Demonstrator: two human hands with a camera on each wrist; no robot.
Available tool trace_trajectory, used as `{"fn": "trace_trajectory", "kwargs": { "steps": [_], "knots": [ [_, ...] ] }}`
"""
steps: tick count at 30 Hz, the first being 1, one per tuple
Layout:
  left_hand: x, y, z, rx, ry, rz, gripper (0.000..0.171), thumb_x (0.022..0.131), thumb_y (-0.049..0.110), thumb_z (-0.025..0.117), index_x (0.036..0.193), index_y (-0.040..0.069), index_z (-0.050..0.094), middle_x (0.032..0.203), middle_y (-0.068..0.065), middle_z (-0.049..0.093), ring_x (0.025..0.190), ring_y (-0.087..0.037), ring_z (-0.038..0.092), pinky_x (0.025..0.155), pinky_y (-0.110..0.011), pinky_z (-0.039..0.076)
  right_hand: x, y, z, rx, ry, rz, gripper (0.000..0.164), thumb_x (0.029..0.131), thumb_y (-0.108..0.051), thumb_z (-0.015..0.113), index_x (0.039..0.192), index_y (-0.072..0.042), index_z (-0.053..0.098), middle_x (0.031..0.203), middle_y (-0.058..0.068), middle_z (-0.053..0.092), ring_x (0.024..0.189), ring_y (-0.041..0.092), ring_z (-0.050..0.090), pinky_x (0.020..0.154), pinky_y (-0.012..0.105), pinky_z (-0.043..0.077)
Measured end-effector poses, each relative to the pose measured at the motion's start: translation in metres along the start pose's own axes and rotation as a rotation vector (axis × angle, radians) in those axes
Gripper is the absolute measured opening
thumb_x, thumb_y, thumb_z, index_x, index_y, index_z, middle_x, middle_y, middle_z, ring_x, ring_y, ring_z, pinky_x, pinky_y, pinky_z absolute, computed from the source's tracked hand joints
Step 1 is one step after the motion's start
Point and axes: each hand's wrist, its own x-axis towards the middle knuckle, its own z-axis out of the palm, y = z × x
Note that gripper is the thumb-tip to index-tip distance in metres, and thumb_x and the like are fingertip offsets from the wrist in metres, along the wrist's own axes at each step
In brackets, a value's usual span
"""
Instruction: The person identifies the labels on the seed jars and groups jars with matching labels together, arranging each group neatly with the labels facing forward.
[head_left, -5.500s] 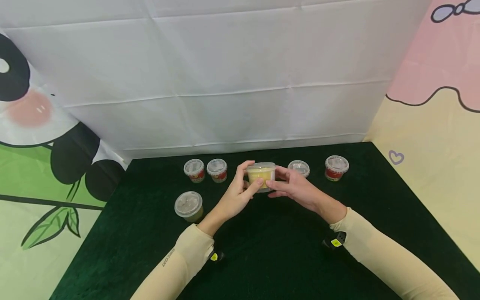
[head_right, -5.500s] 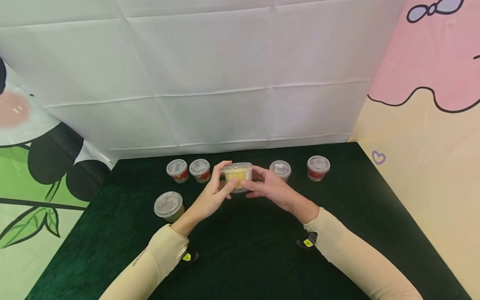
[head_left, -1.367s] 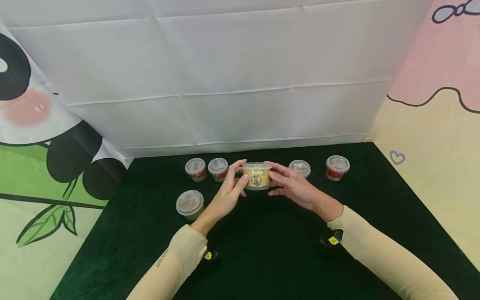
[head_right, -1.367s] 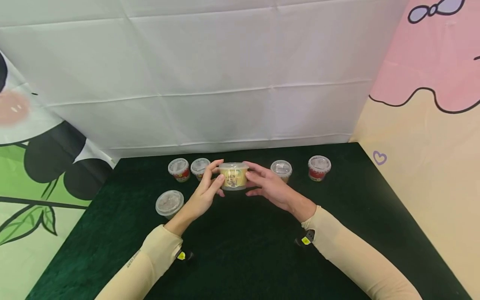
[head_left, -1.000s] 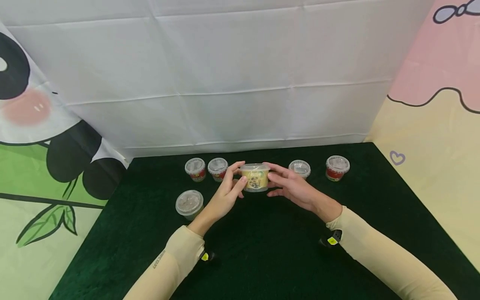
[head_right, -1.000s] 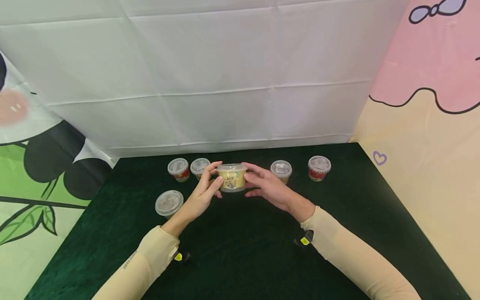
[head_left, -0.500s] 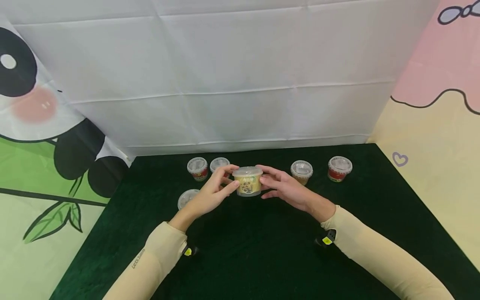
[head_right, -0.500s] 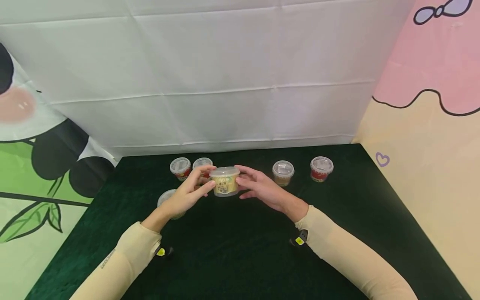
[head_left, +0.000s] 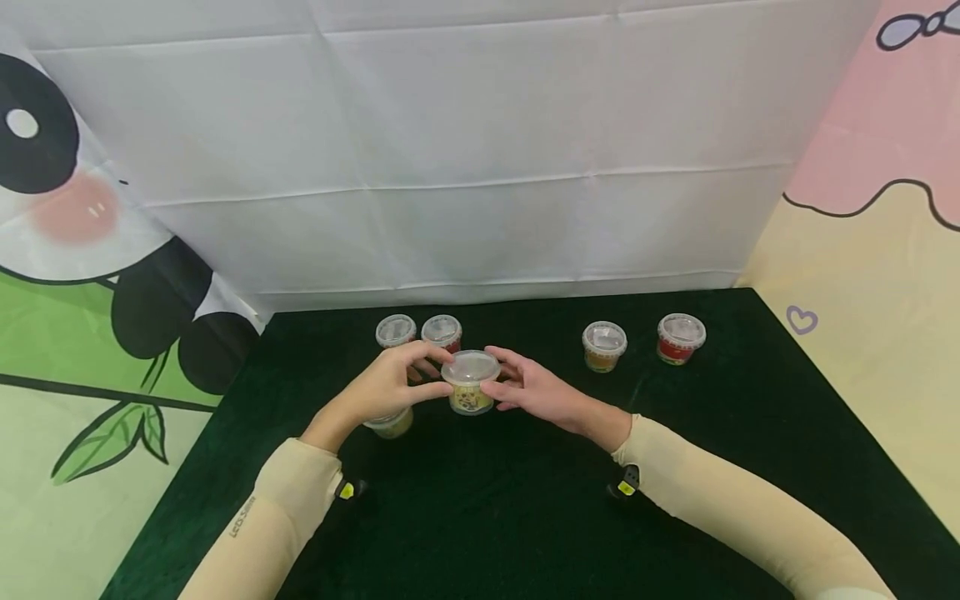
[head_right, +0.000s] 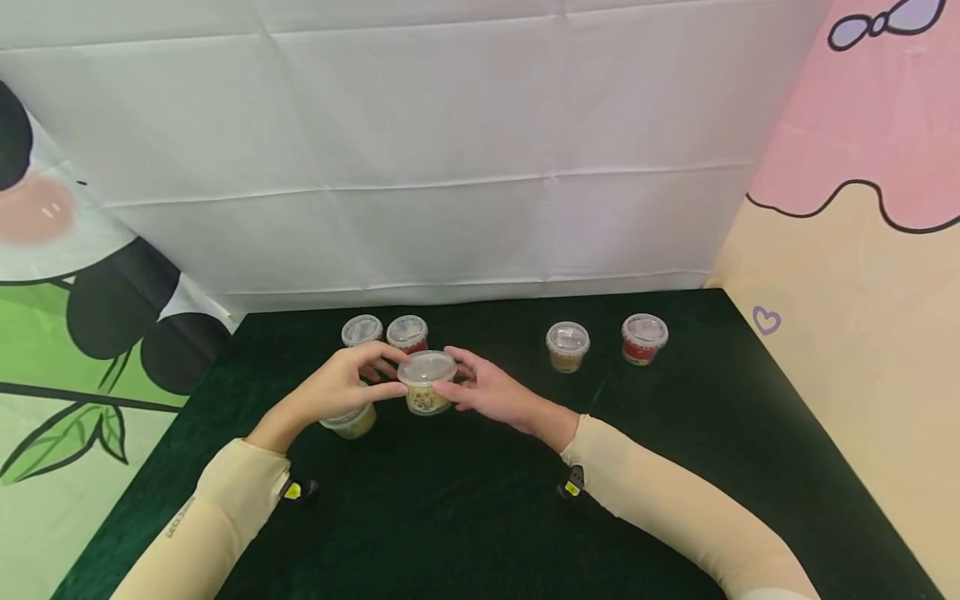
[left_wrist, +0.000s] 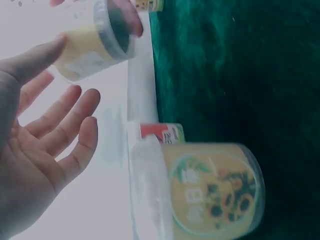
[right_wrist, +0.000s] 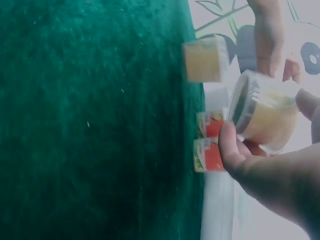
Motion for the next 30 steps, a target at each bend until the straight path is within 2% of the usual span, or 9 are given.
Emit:
{"fn": "trace_trajectory", "kwargs": {
  "steps": [3,9,14,20,27,30],
  "knots": [
    [-0.004,-0.005,-0.001,0.052,-0.003,-0.005,0.036,0.09,0.022,0.08,0.123,0.015,0.067,0.122,0.0,0.065,0.106,-0.023,0.066,0.089,-0.046,0.056,0.005,0.003,0.008,-0.064,0.005,0.013,0.078,0.104,-0.027,0.061,0.163,-0.015,0.013,0.157,0.017,0.035,0.135,0.034,0.049,0.107,0.046,0.045],
    [-0.013,-0.009,-0.001,0.16,-0.023,-0.018,0.036,0.088,0.017,0.082,0.121,0.014,0.068,0.12,-0.001,0.066,0.111,-0.028,0.063,0.092,-0.052,0.053,0.014,0.007,0.02,-0.163,0.003,-0.005,0.086,0.1,-0.026,0.067,0.163,-0.013,0.012,0.155,0.017,0.035,0.137,0.038,0.046,0.105,0.047,0.047],
    [-0.02,-0.013,-0.001,0.186,-0.016,-0.031,0.038,0.087,0.015,0.082,0.122,0.013,0.068,0.122,-0.003,0.066,0.114,-0.03,0.061,0.095,-0.056,0.05,0.023,0.012,0.025,-0.174,-0.015,-0.017,0.087,0.099,-0.023,0.069,0.163,-0.011,0.011,0.158,0.016,0.032,0.138,0.035,0.045,0.104,0.042,0.048],
    [-0.026,-0.019,-0.001,0.201,-0.02,-0.039,0.041,0.086,0.015,0.083,0.124,0.013,0.067,0.123,-0.002,0.067,0.116,-0.029,0.062,0.096,-0.053,0.051,0.03,0.015,0.032,-0.165,-0.02,-0.012,0.087,0.098,-0.021,0.069,0.162,-0.009,0.012,0.158,0.017,0.033,0.138,0.035,0.045,0.104,0.04,0.048],
    [-0.031,-0.021,-0.001,0.249,-0.04,-0.049,0.043,0.086,0.014,0.082,0.126,0.011,0.066,0.123,-0.005,0.067,0.113,-0.029,0.063,0.095,-0.053,0.051,0.034,0.02,0.039,-0.331,0.023,-0.039,0.086,0.097,-0.026,0.072,0.16,-0.005,0.019,0.159,0.017,0.032,0.14,0.033,0.042,0.108,0.043,0.044],
    [-0.031,-0.023,0.0,0.279,-0.044,-0.046,0.044,0.086,0.015,0.083,0.126,0.01,0.066,0.122,-0.006,0.068,0.112,-0.028,0.064,0.095,-0.052,0.052,0.035,0.021,0.041,-0.369,0.03,-0.048,0.085,0.096,-0.028,0.072,0.16,-0.004,0.02,0.158,0.016,0.034,0.139,0.032,0.044,0.107,0.043,0.045]
  ]
}}
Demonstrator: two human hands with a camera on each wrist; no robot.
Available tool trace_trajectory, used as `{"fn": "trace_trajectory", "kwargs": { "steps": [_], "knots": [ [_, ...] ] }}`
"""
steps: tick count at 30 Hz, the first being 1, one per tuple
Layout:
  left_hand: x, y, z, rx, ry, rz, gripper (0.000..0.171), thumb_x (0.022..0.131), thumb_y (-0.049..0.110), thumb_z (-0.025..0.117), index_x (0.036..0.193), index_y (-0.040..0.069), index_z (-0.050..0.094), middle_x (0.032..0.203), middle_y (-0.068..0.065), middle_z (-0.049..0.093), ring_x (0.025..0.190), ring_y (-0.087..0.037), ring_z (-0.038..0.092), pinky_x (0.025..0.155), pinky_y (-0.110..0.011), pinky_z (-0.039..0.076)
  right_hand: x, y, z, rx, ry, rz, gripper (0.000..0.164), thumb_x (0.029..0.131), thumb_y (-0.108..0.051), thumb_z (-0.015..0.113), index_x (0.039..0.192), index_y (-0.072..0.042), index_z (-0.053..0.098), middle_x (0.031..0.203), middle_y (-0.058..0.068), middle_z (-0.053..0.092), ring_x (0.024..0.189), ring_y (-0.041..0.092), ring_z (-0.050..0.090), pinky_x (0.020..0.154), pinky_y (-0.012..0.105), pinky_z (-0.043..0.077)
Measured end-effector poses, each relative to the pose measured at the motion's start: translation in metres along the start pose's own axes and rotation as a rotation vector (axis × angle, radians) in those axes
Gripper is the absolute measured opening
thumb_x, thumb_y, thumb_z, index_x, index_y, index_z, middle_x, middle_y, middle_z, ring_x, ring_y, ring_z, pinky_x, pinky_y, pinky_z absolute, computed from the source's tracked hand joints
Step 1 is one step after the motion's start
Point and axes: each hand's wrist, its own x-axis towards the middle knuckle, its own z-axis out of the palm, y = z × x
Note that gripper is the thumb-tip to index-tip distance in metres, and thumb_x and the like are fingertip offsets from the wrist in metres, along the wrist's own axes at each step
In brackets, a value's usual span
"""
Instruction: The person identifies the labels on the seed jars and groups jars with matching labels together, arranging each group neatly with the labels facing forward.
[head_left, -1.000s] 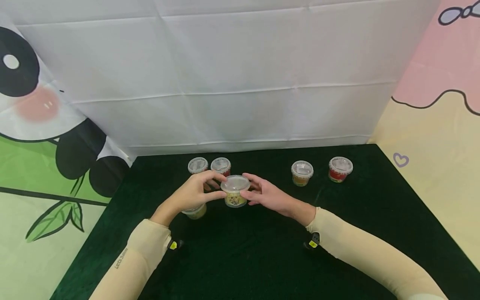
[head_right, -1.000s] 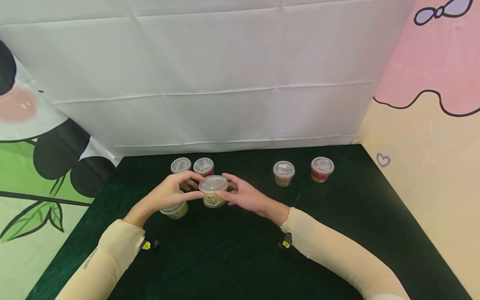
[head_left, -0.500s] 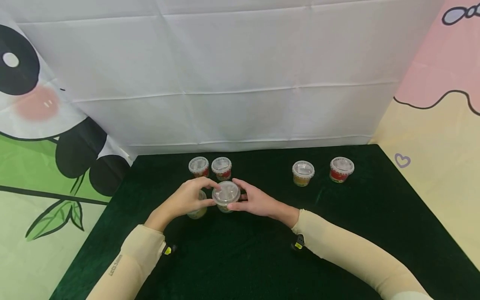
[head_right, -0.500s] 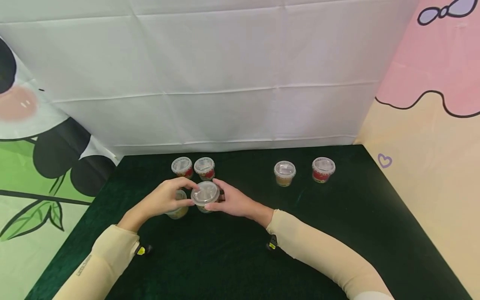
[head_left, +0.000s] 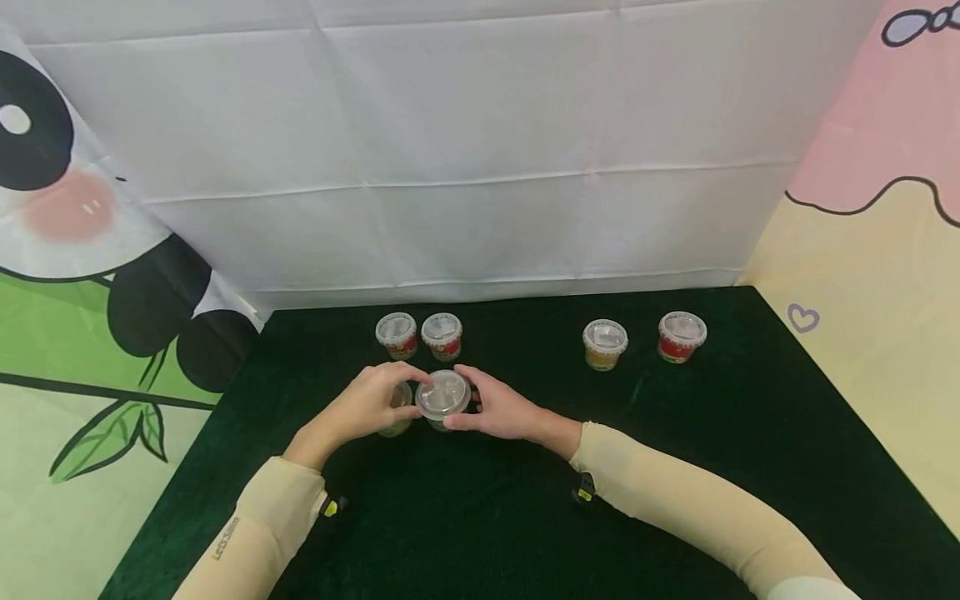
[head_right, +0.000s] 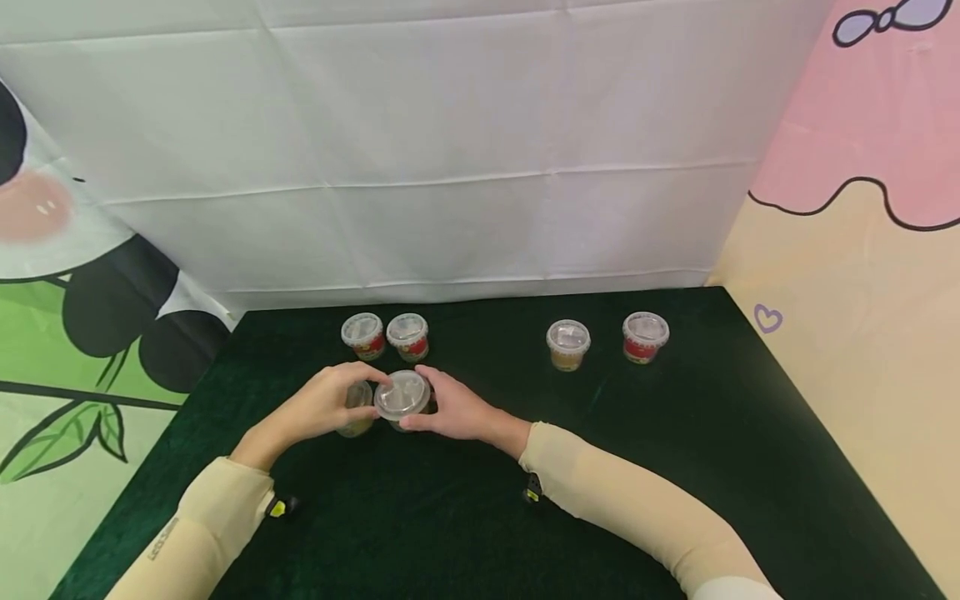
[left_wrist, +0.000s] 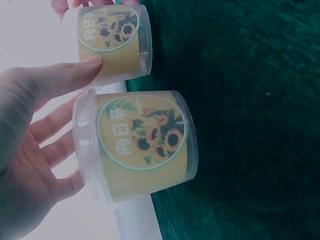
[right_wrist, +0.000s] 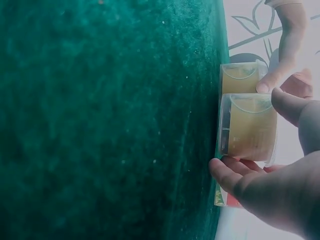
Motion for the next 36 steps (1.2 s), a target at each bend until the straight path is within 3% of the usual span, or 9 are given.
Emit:
{"fn": "trace_trajectory", "kwargs": {
  "steps": [17,26,36],
  "knots": [
    [-0.0025,0.0002,0.0013,0.067,-0.003,-0.017,0.042,0.087,0.017,0.082,0.126,0.014,0.067,0.123,-0.004,0.068,0.107,-0.02,0.064,0.096,-0.051,0.05,0.0005,-0.0024,0.0013,-0.056,-0.008,0.007,0.085,0.096,-0.031,0.071,0.16,-0.005,0.022,0.156,0.015,0.038,0.133,0.027,0.05,0.104,0.039,0.047],
    [0.0007,0.0023,0.0031,0.086,0.013,-0.015,0.032,0.08,0.009,0.084,0.11,0.013,0.073,0.11,-0.001,0.071,0.104,-0.022,0.064,0.095,-0.053,0.049,0.0016,-0.004,-0.0034,-0.093,-0.058,0.013,0.078,0.098,-0.034,0.069,0.158,-0.011,0.025,0.148,0.012,0.045,0.127,0.025,0.055,0.101,0.036,0.049],
    [0.0001,0.0065,0.0085,0.118,0.041,-0.016,0.03,0.078,0.003,0.084,0.105,0.011,0.075,0.104,0.001,0.072,0.099,-0.02,0.066,0.091,-0.051,0.052,0.0039,-0.0053,-0.0061,-0.13,-0.108,0.017,0.078,0.098,-0.035,0.07,0.154,-0.007,0.025,0.142,0.008,0.046,0.121,0.017,0.054,0.097,0.031,0.049]
  ]
}}
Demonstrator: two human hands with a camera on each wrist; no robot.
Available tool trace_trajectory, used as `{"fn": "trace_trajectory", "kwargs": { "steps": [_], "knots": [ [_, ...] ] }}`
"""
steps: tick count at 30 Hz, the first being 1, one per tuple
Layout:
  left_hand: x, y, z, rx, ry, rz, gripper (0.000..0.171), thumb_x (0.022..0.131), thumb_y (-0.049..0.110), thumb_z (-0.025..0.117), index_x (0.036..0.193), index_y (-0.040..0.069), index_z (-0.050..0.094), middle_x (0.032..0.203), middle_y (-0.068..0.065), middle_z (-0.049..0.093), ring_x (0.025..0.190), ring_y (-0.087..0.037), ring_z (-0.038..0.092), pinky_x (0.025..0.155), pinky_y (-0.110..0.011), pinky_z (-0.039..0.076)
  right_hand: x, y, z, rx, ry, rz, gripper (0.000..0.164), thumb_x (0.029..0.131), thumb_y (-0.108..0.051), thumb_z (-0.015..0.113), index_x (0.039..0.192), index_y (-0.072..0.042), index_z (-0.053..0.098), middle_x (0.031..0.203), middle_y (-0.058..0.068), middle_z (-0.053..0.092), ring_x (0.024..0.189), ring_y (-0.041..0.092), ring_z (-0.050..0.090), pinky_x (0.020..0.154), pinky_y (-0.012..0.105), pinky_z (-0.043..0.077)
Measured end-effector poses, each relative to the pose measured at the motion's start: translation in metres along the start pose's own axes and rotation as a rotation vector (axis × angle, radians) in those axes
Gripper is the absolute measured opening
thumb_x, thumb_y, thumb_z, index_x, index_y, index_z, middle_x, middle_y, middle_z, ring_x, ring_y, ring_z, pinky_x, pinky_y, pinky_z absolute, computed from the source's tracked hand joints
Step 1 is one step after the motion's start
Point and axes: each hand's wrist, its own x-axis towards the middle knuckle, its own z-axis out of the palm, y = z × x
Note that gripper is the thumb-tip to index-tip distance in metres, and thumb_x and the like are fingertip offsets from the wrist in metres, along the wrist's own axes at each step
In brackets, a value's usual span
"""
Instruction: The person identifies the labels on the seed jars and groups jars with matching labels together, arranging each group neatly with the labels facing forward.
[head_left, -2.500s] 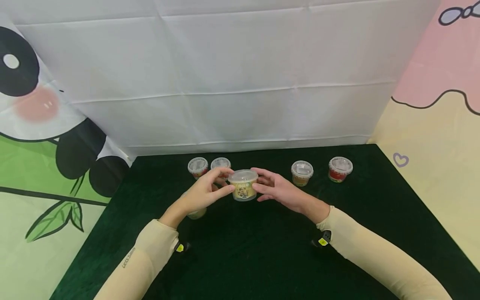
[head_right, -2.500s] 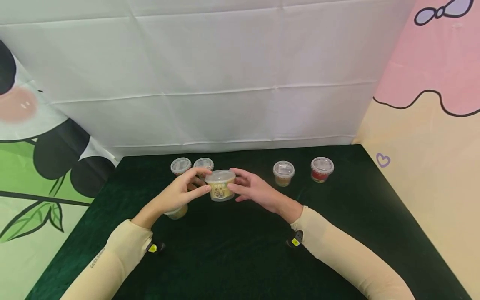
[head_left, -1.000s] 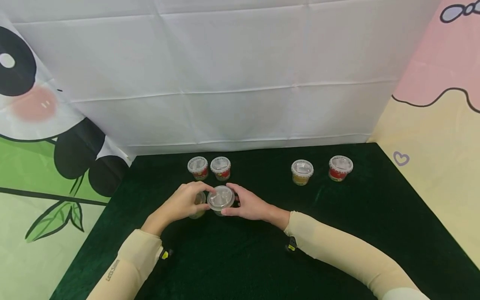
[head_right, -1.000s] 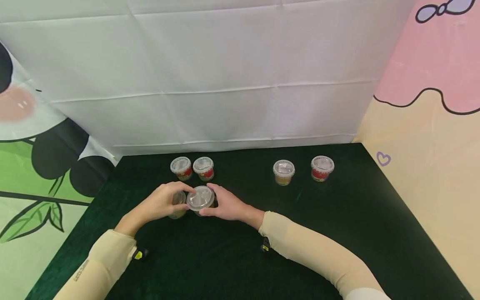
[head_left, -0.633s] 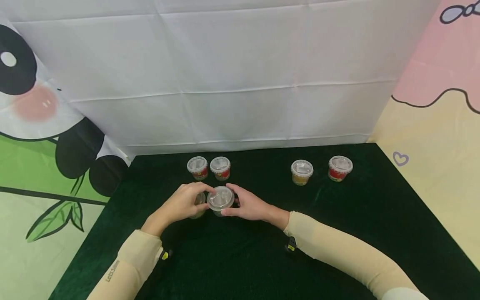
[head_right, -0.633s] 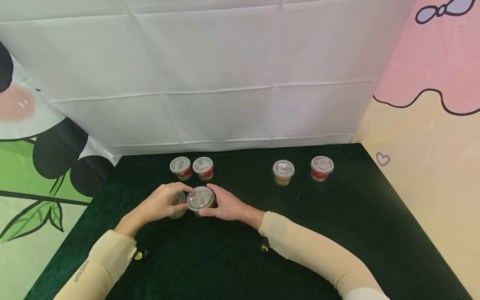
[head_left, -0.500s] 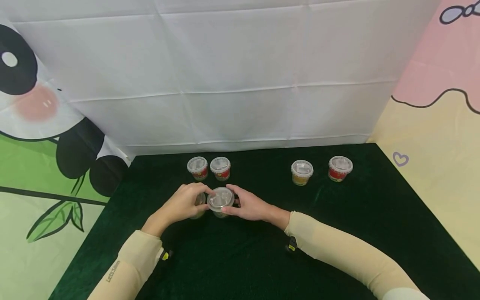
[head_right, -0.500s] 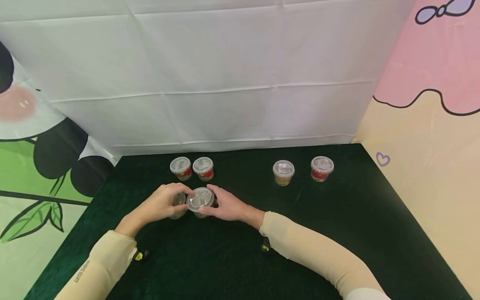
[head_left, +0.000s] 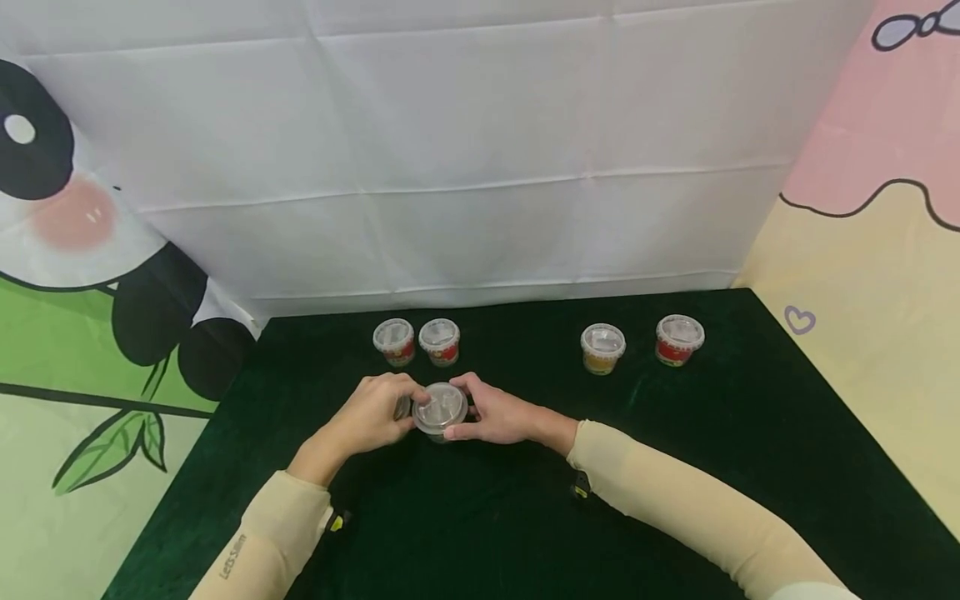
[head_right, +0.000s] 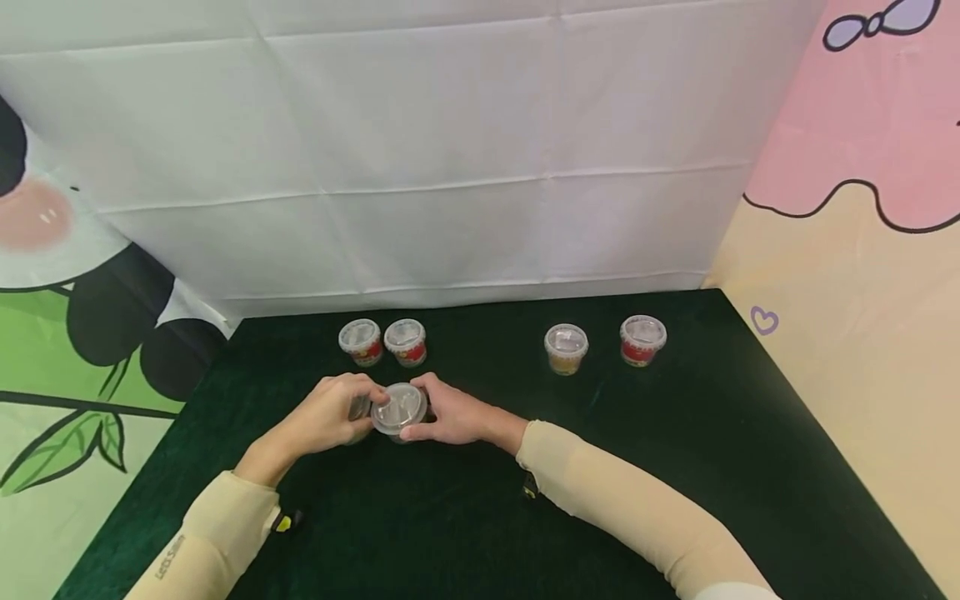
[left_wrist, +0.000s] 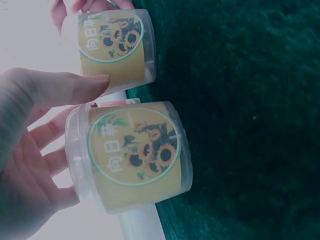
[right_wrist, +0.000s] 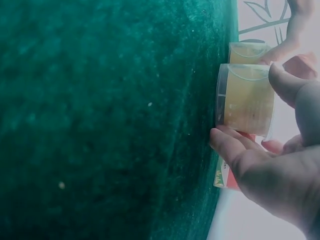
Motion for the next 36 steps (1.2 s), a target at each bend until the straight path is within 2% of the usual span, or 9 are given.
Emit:
{"fn": "trace_trajectory", "kwargs": {
  "steps": [8,14,21,24,26,30,32,34,36],
  "knots": [
    [0.0,0.004,0.003,0.005,0.018,-0.007,0.029,0.078,0.002,0.084,0.103,0.012,0.075,0.102,0.002,0.071,0.099,-0.021,0.066,0.091,-0.051,0.052,0.0,0.002,0.001,0.004,-0.008,-0.013,0.077,0.098,-0.034,0.069,0.154,-0.006,0.024,0.144,0.008,0.044,0.124,0.018,0.053,0.098,0.029,0.048],
    [-0.002,0.005,0.005,0.029,0.028,-0.014,0.03,0.078,0.0,0.083,0.104,0.013,0.074,0.103,0.001,0.07,0.102,-0.024,0.067,0.095,-0.057,0.049,-0.001,0.003,0.002,0.002,-0.006,-0.033,0.076,0.099,-0.034,0.068,0.154,-0.006,0.023,0.144,0.01,0.044,0.123,0.019,0.053,0.097,0.03,0.048],
    [-0.003,0.006,0.009,0.045,0.063,0.009,0.03,0.078,-0.001,0.082,0.103,0.012,0.074,0.101,0.0,0.07,0.099,-0.022,0.067,0.094,-0.055,0.051,-0.002,0.003,0.004,0.024,0.011,-0.025,0.077,0.099,-0.032,0.068,0.155,-0.004,0.022,0.147,0.013,0.041,0.128,0.024,0.052,0.102,0.035,0.048],
    [-0.005,0.005,0.007,0.076,0.048,0.012,0.031,0.079,0.001,0.084,0.105,0.012,0.071,0.103,-0.001,0.07,0.099,-0.022,0.067,0.094,-0.053,0.051,-0.002,0.002,0.007,0.06,0.018,-0.017,0.078,0.1,-0.03,0.068,0.156,-0.004,0.021,0.149,0.014,0.041,0.131,0.026,0.051,0.104,0.038,0.046],
    [-0.007,0.007,0.005,0.112,0.017,0.002,0.039,0.079,0.004,0.086,0.113,0.011,0.069,0.11,-0.004,0.069,0.104,-0.025,0.065,0.096,-0.056,0.049,-0.003,0.0,0.008,0.082,0.019,-0.003,0.079,0.1,-0.03,0.068,0.158,-0.006,0.02,0.152,0.014,0.04,0.134,0.028,0.049,0.106,0.039,0.046],
    [-0.007,0.023,-0.002,0.161,-0.044,-0.029,0.063,0.078,0.014,0.09,0.134,0.012,0.06,0.129,-0.01,0.062,0.123,-0.032,0.056,0.106,-0.071,0.032,-0.007,-0.002,0.004,0.088,0.023,0.015,0.084,0.099,-0.032,0.068,0.161,-0.008,0.017,0.159,0.014,0.034,0.14,0.03,0.045,0.108,0.039,0.044],
    [-0.004,0.034,-0.005,0.156,-0.054,-0.02,0.071,0.078,0.018,0.09,0.14,0.012,0.056,0.135,-0.012,0.058,0.129,-0.034,0.052,0.107,-0.075,0.024,-0.012,-0.003,-0.003,0.073,0.037,0.008,0.084,0.099,-0.031,0.068,0.162,-0.009,0.017,0.161,0.015,0.032,0.142,0.032,0.042,0.11,0.041,0.042],
    [0.001,0.047,-0.008,0.134,-0.049,0.008,0.071,0.08,0.023,0.089,0.142,0.012,0.055,0.139,-0.013,0.055,0.13,-0.033,0.051,0.108,-0.075,0.024,-0.019,-0.002,-0.013,0.045,0.071,-0.018,0.082,0.1,-0.029,0.067,0.162,-0.008,0.017,0.16,0.018,0.033,0.142,0.034,0.042,0.111,0.043,0.042],
    [0.008,0.059,-0.009,0.101,-0.036,0.046,0.067,0.084,0.027,0.085,0.142,0.012,0.055,0.14,-0.013,0.054,0.13,-0.032,0.051,0.108,-0.07,0.03,-0.028,0.0,-0.025,-0.007,0.128,-0.056,0.079,0.101,-0.026,0.066,0.162,-0.007,0.019,0.159,0.019,0.036,0.141,0.036,0.042,0.111,0.046,0.041]
  ]
}}
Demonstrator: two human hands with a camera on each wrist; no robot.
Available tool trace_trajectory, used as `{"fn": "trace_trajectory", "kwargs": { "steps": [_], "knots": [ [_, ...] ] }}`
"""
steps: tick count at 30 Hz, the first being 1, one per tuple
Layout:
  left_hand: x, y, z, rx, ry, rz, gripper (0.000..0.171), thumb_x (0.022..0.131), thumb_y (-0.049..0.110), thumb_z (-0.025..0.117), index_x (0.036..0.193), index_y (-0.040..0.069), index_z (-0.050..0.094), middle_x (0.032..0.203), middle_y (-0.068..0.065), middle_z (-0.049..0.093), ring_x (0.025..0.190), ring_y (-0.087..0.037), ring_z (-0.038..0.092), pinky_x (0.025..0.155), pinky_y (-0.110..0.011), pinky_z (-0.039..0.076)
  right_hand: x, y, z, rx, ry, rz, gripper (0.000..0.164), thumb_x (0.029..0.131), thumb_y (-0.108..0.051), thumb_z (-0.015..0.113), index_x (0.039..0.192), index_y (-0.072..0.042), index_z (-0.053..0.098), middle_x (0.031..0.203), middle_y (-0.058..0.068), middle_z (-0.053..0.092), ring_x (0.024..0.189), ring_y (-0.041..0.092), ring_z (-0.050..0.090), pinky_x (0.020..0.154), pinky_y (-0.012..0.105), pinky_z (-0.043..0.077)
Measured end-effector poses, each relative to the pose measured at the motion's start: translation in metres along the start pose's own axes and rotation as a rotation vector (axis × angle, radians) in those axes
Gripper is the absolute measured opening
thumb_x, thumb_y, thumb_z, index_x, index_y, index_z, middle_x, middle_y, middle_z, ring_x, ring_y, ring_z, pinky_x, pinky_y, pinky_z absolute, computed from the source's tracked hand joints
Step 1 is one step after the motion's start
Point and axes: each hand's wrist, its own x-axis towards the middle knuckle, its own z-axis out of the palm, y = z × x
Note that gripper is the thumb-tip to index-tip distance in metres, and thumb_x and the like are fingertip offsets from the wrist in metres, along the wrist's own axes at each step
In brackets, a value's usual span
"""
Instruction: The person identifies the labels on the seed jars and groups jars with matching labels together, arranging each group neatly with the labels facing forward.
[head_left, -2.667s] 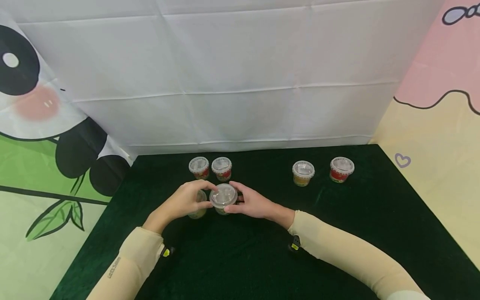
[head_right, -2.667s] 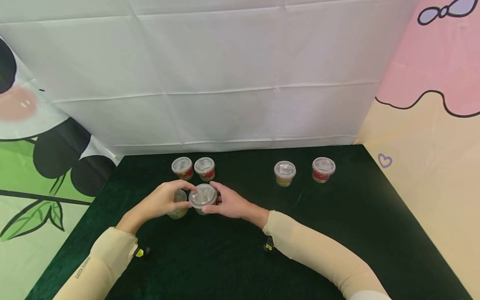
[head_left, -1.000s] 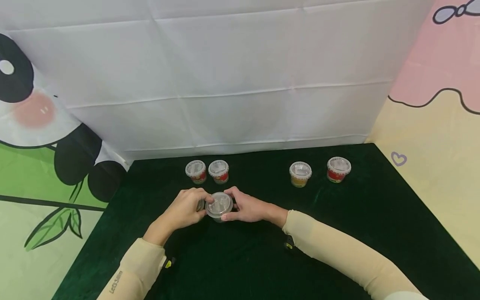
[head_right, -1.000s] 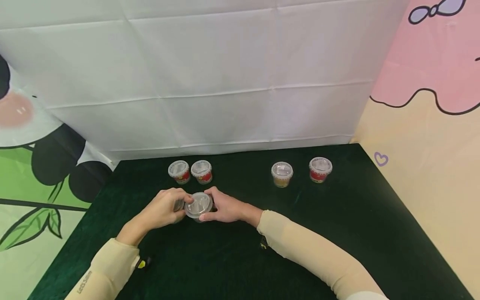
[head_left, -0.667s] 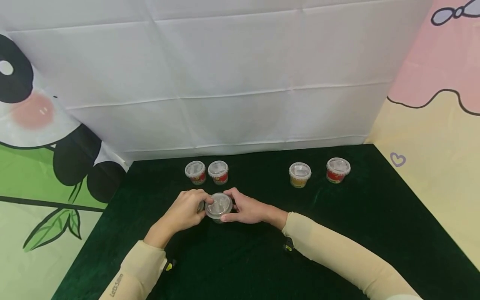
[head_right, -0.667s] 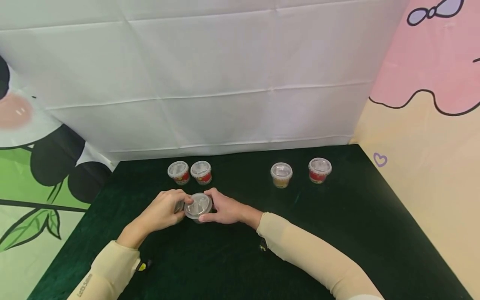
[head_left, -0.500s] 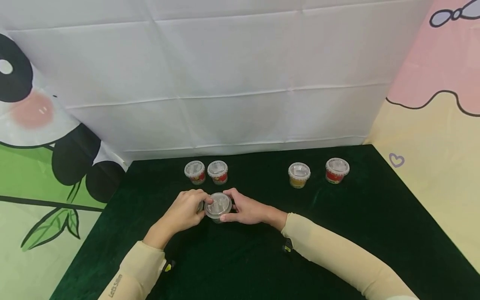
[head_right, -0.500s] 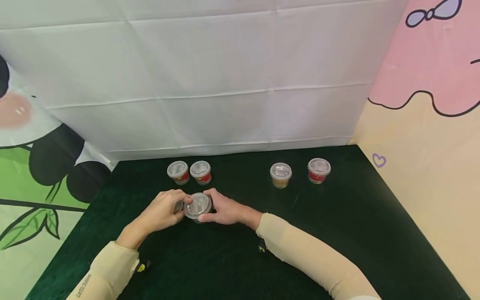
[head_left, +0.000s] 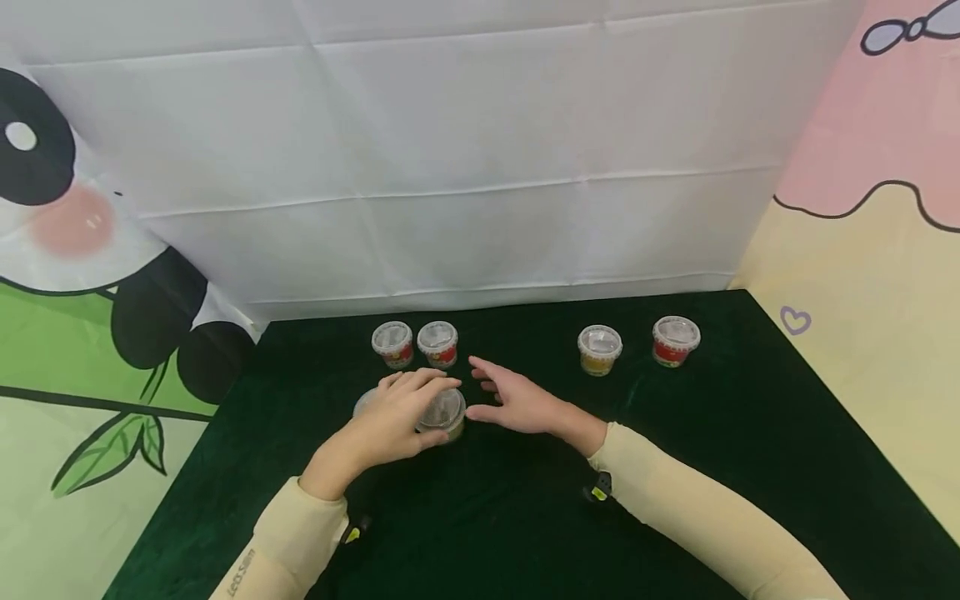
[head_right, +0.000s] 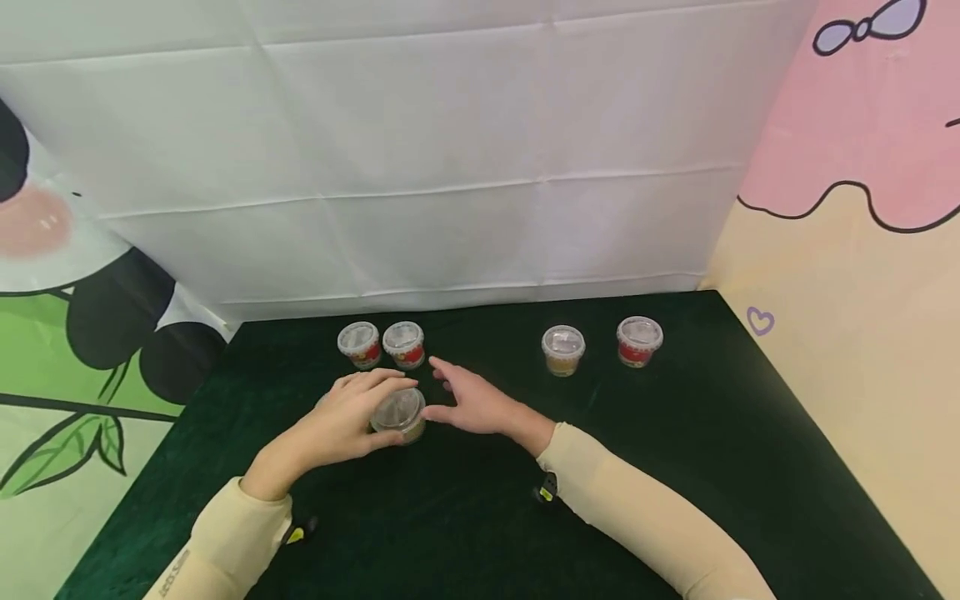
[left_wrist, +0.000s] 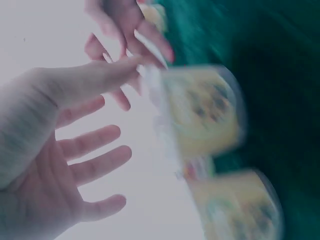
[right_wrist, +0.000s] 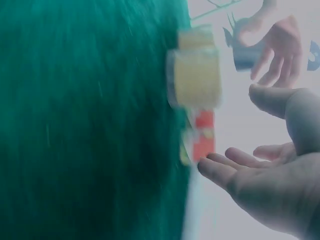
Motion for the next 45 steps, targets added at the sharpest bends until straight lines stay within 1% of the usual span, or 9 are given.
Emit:
{"fn": "trace_trajectory", "kwargs": {
  "steps": [5,9,12,17,24,31,35,41,45],
  "knots": [
    [0.028,0.026,0.003,-0.108,0.037,0.074,0.057,0.094,0.032,0.075,0.143,0.012,0.054,0.143,-0.011,0.051,0.12,-0.026,0.059,0.103,-0.053,0.046,-0.017,0.007,-0.036,-0.142,0.223,-0.08,0.072,0.102,-0.019,0.064,0.16,-0.005,0.024,0.154,0.02,0.043,0.139,0.035,0.045,0.111,0.049,0.04],
    [0.058,0.046,0.014,-0.213,0.051,0.105,0.058,0.097,0.031,0.071,0.146,0.01,0.048,0.144,-0.01,0.048,0.12,-0.024,0.059,0.103,-0.044,0.049,-0.03,0.017,-0.062,-0.117,0.391,-0.09,0.065,0.105,-0.017,0.059,0.16,-0.005,0.026,0.155,0.019,0.042,0.143,0.033,0.04,0.114,0.052,0.035],
    [0.081,0.057,0.025,-0.313,0.055,0.075,0.062,0.098,0.032,0.069,0.15,0.011,0.043,0.146,-0.009,0.046,0.127,-0.024,0.055,0.103,-0.041,0.049,-0.04,0.025,-0.081,-0.116,0.497,-0.077,0.059,0.106,-0.018,0.055,0.159,-0.006,0.029,0.156,0.018,0.041,0.145,0.032,0.037,0.115,0.053,0.032],
    [0.114,0.069,0.044,-0.483,0.097,-0.042,0.068,0.099,0.031,0.068,0.155,0.013,0.034,0.148,-0.011,0.043,0.125,-0.025,0.058,0.098,-0.04,0.052,-0.057,0.042,-0.107,-0.154,0.616,-0.016,0.055,0.108,-0.021,0.051,0.158,-0.007,0.034,0.159,0.015,0.038,0.148,0.032,0.031,0.117,0.056,0.027],
    [0.146,0.082,0.072,-0.677,0.138,-0.18,0.076,0.099,0.029,0.068,0.157,0.007,0.024,0.153,-0.02,0.032,0.131,-0.034,0.053,0.102,-0.043,0.05,-0.071,0.066,-0.118,-0.065,0.58,0.056,0.057,0.109,-0.02,0.049,0.159,-0.004,0.027,0.165,0.016,0.024,0.151,0.034,0.021,0.118,0.055,0.024],
    [0.165,0.088,0.091,-0.731,0.162,-0.3,0.081,0.098,0.031,0.068,0.159,0.008,0.02,0.156,-0.02,0.026,0.136,-0.037,0.046,0.103,-0.044,0.048,-0.073,0.079,-0.116,0.049,0.481,0.192,0.068,0.109,-0.031,0.048,0.163,-0.009,0.013,0.168,0.016,0.013,0.15,0.042,0.019,0.115,0.06,0.027],
    [0.175,0.09,0.101,-0.759,0.16,-0.338,0.082,0.098,0.033,0.068,0.159,0.008,0.02,0.155,-0.019,0.028,0.135,-0.036,0.047,0.102,-0.044,0.048,-0.073,0.087,-0.116,0.084,0.453,0.236,0.07,0.109,-0.031,0.047,0.163,-0.006,0.01,0.167,0.019,0.012,0.149,0.044,0.021,0.114,0.06,0.028],
    [0.184,0.093,0.114,-0.791,0.148,-0.363,0.083,0.098,0.035,0.068,0.16,0.008,0.02,0.155,-0.02,0.027,0.135,-0.034,0.049,0.102,-0.042,0.049,-0.076,0.098,-0.117,0.106,0.428,0.275,0.068,0.11,-0.033,0.046,0.163,-0.007,0.012,0.164,0.025,0.02,0.146,0.047,0.027,0.114,0.061,0.03],
    [0.186,0.095,0.119,-0.81,0.138,-0.37,0.084,0.098,0.035,0.068,0.161,0.009,0.019,0.157,-0.017,0.026,0.136,-0.033,0.048,0.103,-0.04,0.048,-0.078,0.101,-0.116,0.187,0.372,0.283,0.065,0.111,-0.028,0.044,0.163,-0.007,0.012,0.165,0.024,0.015,0.148,0.044,0.025,0.113,0.058,0.032]
  ]
}}
